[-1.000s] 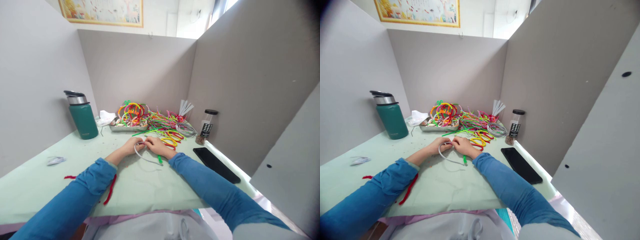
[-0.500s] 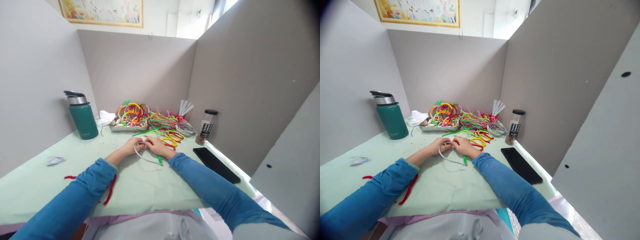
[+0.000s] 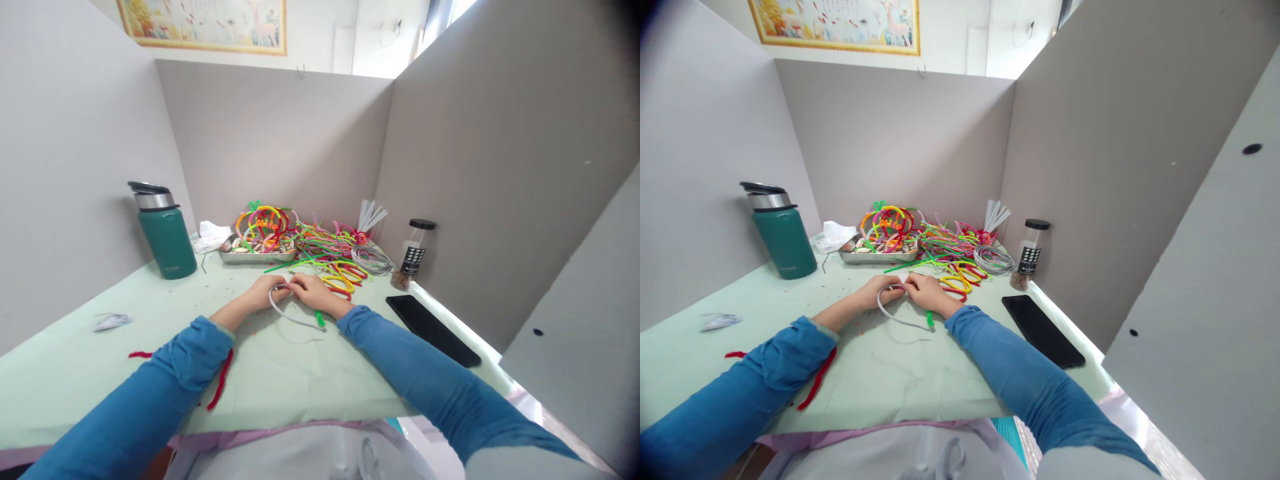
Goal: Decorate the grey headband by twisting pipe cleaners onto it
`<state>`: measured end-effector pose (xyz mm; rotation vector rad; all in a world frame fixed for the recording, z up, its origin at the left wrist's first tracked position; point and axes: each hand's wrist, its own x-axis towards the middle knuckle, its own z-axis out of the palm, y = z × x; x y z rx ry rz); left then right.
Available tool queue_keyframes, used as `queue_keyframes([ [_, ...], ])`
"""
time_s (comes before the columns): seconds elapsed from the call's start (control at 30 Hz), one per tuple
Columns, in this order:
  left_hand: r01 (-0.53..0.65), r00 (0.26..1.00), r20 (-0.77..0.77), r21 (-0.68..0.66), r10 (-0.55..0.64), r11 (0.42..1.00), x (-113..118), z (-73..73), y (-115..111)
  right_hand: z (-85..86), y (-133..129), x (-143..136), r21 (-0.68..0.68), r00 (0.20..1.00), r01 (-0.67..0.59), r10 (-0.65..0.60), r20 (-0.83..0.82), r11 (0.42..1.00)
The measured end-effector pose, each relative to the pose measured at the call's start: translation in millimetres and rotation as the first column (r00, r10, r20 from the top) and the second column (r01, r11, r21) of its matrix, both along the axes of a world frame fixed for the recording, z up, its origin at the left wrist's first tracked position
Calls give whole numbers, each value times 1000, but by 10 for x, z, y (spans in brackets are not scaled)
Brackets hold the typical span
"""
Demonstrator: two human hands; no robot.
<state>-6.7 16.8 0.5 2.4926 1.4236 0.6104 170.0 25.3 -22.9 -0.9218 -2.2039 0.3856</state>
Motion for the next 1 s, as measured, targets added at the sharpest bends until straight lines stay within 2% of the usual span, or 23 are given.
queue_keyframes([
  [1.0,4,1000,-1,2,-4,1000,0,9,-10,15,-3,-1,3,1000,-1,1,7,1000],
])
